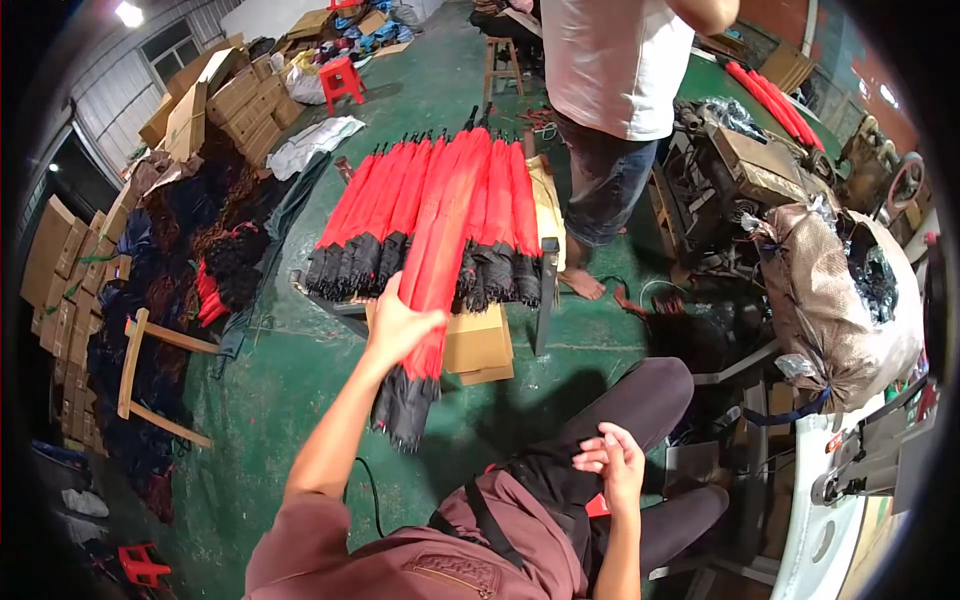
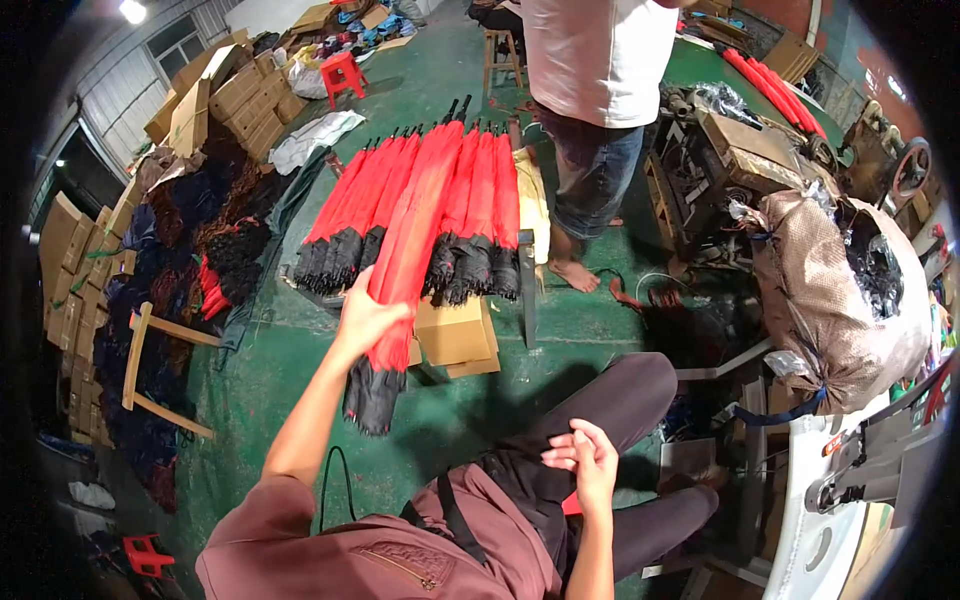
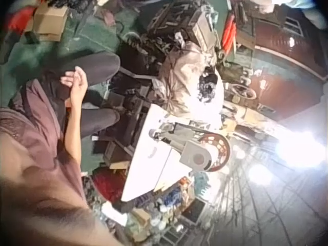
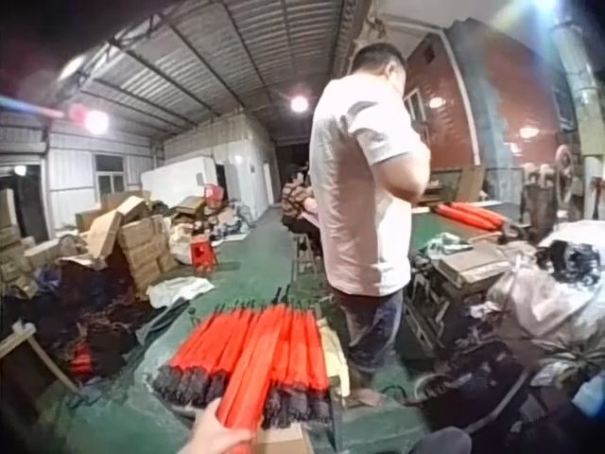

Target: Sewing and assembling red umbrella canopies onto frames using a specialized sewing machine.

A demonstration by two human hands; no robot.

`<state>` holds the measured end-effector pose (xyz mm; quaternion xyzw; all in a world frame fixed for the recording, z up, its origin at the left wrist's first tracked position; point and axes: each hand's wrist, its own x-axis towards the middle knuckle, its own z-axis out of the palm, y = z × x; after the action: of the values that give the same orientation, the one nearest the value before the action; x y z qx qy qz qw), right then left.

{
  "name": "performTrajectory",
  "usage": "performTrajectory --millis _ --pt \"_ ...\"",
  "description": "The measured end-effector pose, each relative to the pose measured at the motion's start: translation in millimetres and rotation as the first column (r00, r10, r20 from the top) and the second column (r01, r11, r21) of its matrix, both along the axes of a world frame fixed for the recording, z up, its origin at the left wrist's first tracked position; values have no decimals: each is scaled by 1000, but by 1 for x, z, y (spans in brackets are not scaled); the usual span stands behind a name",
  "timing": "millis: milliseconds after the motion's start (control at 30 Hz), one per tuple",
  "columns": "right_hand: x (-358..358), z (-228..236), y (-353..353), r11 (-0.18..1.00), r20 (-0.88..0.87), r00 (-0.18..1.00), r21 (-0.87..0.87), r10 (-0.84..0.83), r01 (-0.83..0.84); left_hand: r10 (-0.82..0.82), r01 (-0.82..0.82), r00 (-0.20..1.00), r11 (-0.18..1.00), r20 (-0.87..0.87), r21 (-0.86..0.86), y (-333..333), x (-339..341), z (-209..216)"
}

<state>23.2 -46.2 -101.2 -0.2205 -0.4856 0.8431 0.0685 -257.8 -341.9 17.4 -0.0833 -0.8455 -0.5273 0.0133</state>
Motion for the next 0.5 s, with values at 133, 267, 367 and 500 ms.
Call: performTrajectory --millis 133,267,367,500 --pt "33 -23 23 990 33 990 40 -136 134 16 -16 1000 998 1 -63 31 -74 -30" --pt "51 -47 27 958 104 952 18 -287 287 48 -49 999 989 -14 -138 57 -161 -55" --pt "66 -71 27 926 171 914 -17 -369 377 11 -12 1000 987 -5 -162 101 -200 -48" --pt "64 -78 24 898 229 882 -64 -411 435 -13 7 1000 977 -28 -215 142 -217 -68"
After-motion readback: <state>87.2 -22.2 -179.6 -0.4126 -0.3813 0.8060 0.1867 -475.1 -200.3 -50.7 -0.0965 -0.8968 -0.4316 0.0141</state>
